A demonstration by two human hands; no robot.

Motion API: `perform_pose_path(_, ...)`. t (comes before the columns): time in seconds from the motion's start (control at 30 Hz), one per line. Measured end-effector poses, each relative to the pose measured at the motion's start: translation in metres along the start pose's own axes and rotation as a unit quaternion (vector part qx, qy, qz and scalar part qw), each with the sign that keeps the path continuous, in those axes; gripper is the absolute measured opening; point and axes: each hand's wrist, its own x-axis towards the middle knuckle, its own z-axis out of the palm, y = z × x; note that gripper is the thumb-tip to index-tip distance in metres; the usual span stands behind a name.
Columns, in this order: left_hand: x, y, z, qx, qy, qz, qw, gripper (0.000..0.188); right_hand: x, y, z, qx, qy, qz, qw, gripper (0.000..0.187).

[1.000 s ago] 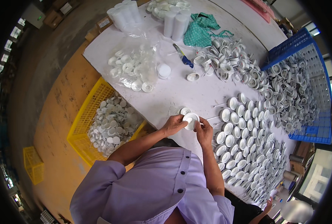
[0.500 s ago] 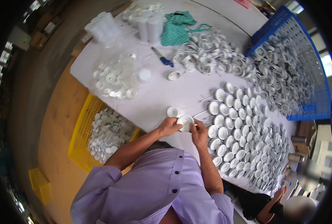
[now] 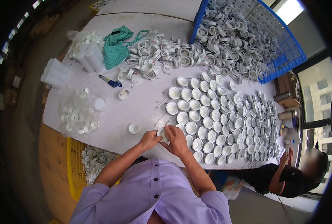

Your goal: The person assembles small plastic components by hand on a production table.

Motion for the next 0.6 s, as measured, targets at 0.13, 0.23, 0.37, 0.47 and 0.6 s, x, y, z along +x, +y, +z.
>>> perform_pose_path(0.13, 0.01, 0.032, 0.013, -0.095, -0.09, -0.008, 0.991, 0.026, -0.013, 0.033, -0.017, 0.039, 0.028, 0.038, 0.998, 0.079)
perform_pose_path(0.23, 0.014, 0.043, 0.015, -0.127, -0.135, -0.036, 0.982, 0.034, -0.021, 0.069, -0.044, 0.113, 0.037, 0.091, 0.989, 0.073)
perform_pose_path(0.37, 0.02, 0.041, 0.019, -0.095, -0.066, -0.012, 0.993, 0.033, -0.032, 0.165, -0.082, 0.101, 0.156, 0.173, 0.967, 0.071)
perform_pose_path(0.47, 0.02, 0.033, 0.019, -0.091, -0.032, -0.007, 0.995, 0.031, -0.027, 0.225, -0.119, 0.041, 0.244, 0.277, 0.929, 0.07)
perform_pose_path(0.6, 0.017, 0.022, 0.024, -0.047, -0.036, -0.007, 0.998, 0.028, -0.022, 0.295, -0.132, -0.072, 0.269, 0.309, 0.909, 0.069)
